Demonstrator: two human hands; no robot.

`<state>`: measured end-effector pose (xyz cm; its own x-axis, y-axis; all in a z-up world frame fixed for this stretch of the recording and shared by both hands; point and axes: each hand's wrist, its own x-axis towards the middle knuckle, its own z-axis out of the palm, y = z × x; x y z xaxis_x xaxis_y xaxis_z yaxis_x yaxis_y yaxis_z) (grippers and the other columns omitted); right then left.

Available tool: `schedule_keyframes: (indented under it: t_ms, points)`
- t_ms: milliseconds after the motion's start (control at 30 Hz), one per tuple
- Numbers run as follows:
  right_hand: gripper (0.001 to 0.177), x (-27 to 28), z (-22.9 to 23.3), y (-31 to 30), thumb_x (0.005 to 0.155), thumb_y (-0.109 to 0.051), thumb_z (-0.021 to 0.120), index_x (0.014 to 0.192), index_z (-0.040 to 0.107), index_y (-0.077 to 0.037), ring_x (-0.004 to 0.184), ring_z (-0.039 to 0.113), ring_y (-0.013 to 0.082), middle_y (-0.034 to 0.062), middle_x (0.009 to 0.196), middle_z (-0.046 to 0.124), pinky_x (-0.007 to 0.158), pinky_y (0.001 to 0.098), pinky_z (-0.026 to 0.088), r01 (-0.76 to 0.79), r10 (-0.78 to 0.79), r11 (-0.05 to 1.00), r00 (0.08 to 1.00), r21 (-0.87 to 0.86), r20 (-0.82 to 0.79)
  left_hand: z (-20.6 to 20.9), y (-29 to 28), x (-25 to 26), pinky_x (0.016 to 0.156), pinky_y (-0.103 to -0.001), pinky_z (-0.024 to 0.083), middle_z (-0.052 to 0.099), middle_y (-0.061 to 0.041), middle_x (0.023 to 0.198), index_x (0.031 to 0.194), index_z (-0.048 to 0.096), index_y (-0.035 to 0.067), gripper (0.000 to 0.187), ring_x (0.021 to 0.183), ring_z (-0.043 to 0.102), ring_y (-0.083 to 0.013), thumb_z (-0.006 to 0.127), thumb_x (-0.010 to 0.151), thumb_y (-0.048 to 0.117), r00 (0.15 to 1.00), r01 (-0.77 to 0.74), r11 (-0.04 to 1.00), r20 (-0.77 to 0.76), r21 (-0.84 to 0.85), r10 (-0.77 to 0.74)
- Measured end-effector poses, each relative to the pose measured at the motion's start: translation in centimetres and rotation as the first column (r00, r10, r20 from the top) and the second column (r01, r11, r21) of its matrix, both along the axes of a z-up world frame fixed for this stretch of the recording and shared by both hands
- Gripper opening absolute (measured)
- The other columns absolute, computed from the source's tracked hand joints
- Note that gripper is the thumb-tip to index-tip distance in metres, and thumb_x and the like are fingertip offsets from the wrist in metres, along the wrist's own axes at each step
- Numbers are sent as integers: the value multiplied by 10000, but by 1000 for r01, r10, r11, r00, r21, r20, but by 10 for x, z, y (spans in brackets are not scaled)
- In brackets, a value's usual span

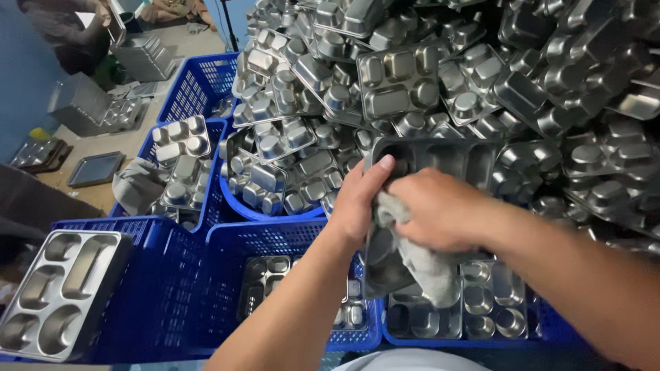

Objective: The person repeatedly picks up stainless steel compartmentalized trays from a large pile, wipes each one with a cloth, and places it into a blue plastic crate. The process is continuous and repetitive throughout the clip.

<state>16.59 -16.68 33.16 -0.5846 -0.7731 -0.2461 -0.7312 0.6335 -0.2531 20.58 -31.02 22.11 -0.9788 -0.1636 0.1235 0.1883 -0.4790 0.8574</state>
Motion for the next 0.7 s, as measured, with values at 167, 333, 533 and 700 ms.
schedule_keyframes:
  t_ms: [167, 333, 533, 700]
  points:
    - [235, -20, -33, 5, 824, -75, 682, 1045, 714, -2, 872, 750, 266, 144, 981, 760, 821, 426, 610, 793, 216, 498, 280, -352, 935, -8, -3, -5, 873, -375, 574, 719, -131, 1100, 1226, 648, 34, 611, 960, 703, -241, 546, 981, 584, 973, 92, 921, 162, 377, -163]
    - [372, -47, 0, 22, 861, -84, 674, 1221, 602, -29, 946, 744, 257, 156, 1125, 711, 849, 444, 633, 845, -22, 291, 476, -449, 879, -2, 9, -2, 922, -437, 556, 718, -127, 1174, 1328, 634, 90, 705, 1028, 700, -270, 534, 916, 653, 981, 24, 884, 160, 466, -111]
    - [897, -52, -6, 54, 948, -407, 733, 1601, 257, -19, 1260, 514, 509, 344, 1454, 478, 983, 583, 483, -77, 41, 889, 995, -452, -89, 6, 7, -6, 957, -534, 549, 690, -193, 1174, 1316, 611, 32, 722, 1076, 677, -376, 615, 862, 594, 977, 13, 894, 185, 449, -107]
    - [992, -64, -40, 59, 927, -666, 555, 1622, 232, -36, 1378, 462, 410, 280, 1539, 437, 1087, 455, 387, -161, 139, 936, 986, -314, -89, 10, 21, -5, 962, -492, 551, 722, -138, 1183, 1309, 629, 81, 669, 1072, 697, -329, 604, 813, 529, 962, -33, 888, 254, 458, -95]
